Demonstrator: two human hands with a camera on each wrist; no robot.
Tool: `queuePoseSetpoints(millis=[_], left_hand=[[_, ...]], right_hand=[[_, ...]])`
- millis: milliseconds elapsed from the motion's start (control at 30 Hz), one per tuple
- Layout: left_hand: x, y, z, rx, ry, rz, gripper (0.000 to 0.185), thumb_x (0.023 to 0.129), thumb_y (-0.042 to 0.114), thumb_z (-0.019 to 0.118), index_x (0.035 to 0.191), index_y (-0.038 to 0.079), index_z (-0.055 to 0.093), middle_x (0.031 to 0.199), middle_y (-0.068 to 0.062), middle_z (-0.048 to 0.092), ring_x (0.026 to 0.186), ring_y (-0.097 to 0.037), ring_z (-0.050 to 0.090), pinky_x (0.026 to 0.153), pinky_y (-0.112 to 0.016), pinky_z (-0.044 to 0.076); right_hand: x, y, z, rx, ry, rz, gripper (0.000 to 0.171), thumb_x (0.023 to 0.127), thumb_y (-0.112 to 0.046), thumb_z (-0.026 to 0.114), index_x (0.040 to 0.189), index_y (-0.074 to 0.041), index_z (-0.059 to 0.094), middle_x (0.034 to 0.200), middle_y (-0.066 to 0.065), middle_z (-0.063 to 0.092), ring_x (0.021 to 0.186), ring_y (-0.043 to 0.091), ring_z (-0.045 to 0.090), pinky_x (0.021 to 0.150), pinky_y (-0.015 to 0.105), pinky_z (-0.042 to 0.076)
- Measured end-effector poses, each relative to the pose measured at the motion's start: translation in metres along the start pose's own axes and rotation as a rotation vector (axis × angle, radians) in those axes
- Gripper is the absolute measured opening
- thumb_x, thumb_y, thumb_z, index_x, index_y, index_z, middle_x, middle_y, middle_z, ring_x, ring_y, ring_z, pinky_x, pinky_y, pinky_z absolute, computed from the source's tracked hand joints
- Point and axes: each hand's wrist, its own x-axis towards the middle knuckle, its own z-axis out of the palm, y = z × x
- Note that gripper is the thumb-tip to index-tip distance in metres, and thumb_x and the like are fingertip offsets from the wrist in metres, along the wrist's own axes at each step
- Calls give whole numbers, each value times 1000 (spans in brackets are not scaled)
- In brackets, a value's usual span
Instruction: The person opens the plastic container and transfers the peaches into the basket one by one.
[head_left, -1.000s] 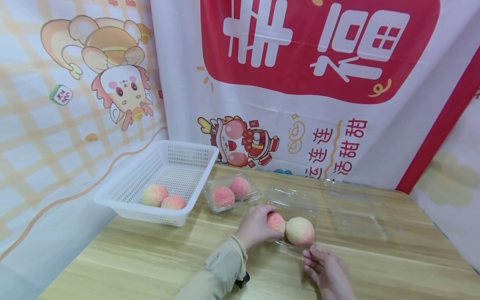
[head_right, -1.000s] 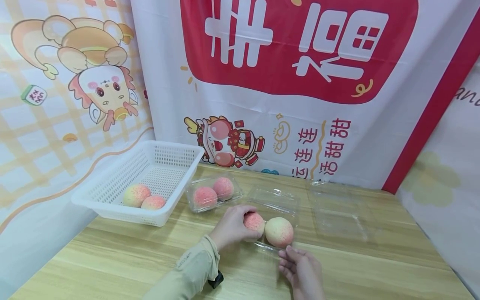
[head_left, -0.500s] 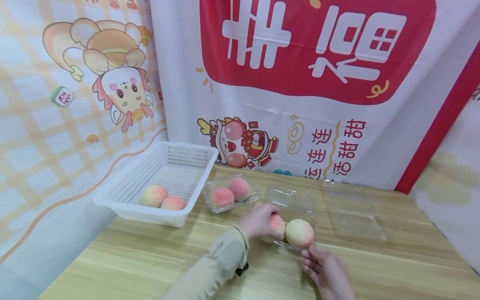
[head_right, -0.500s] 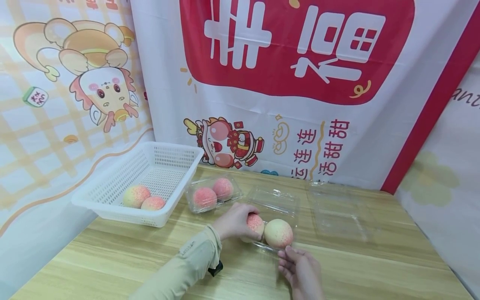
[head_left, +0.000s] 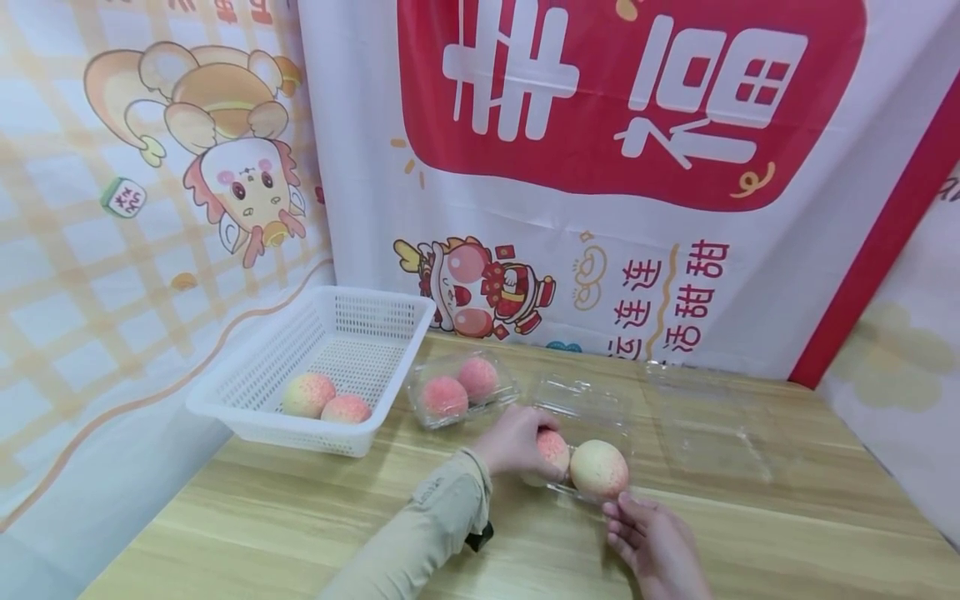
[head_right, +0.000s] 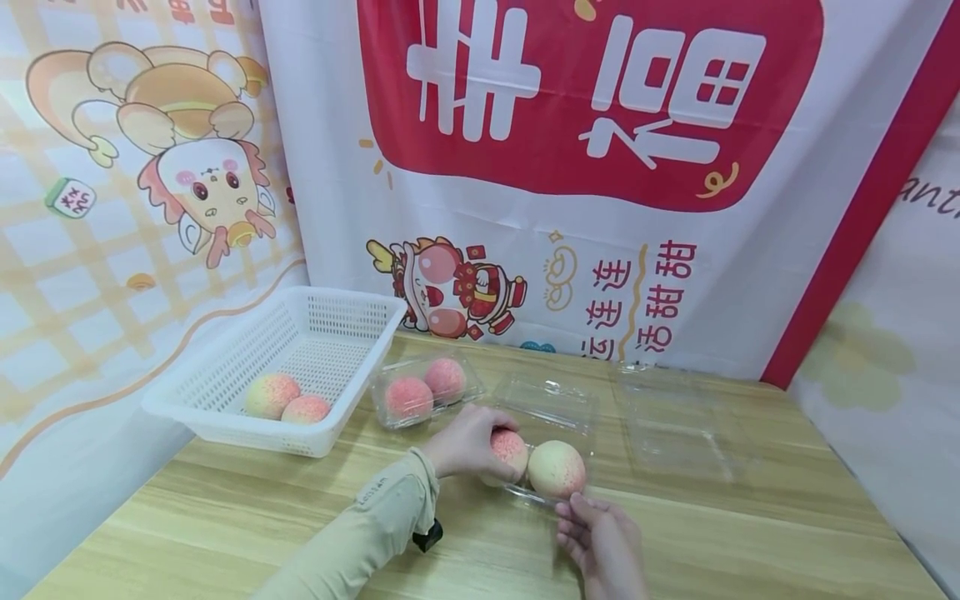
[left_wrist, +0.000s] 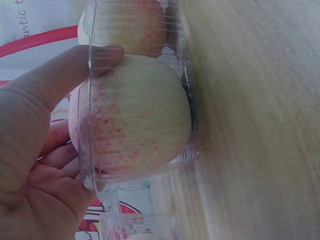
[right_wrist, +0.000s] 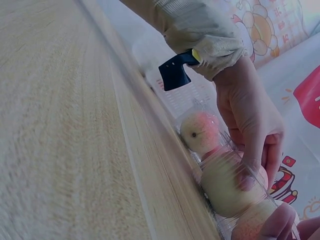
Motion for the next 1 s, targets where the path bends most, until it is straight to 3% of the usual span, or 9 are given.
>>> queuePoseSetpoints(millis=[167,267,400,500,733,1000], left_hand=[[0,-2,1,3,-8,28,54,58,28,94,104,9,73,88,11,67,76,-2,57,70,-16,47],[2,-1,0,34,-28,44,44,59,29,93,93,12,72,79,13,63,70,-2,55,64,-15,46],[8,2,-1,107,-77,16,41,58,34,94,86,16,70,74,14,59,71,-6,52,64,-18,45],[10,3,0,133,-103,-21,46,56,35,95,90,15,72,76,13,58,76,-8,51,66,-19,45],[8,3,-1,87,-106,11,35,59,31,94,78,16,69,67,13,57,63,-5,52,57,-17,45],[5,1,-4,35,-79,36,35,59,29,93,81,15,69,68,14,58,61,-3,53,56,-17,46]], right_hand=[[0,1,-1,-6,-7,-4,17,99,-11,56,109,3,55,87,7,66,81,18,57,73,29,52],[0,1,-2,-8,-7,-5,18,99,-11,56,110,3,54,88,6,67,82,18,58,73,29,52],[1,1,-2,-7,-5,-4,19,98,-12,57,111,3,53,88,6,67,82,18,58,74,28,52],[2,1,-3,-10,-8,-4,17,99,-12,56,109,2,54,88,6,67,81,17,58,73,28,52],[0,1,-2,-8,-7,-7,13,99,-10,56,106,1,56,87,6,67,81,18,58,72,28,52],[0,0,-1,-13,-8,-12,12,99,-10,56,105,0,58,86,6,67,80,17,58,72,28,52]])
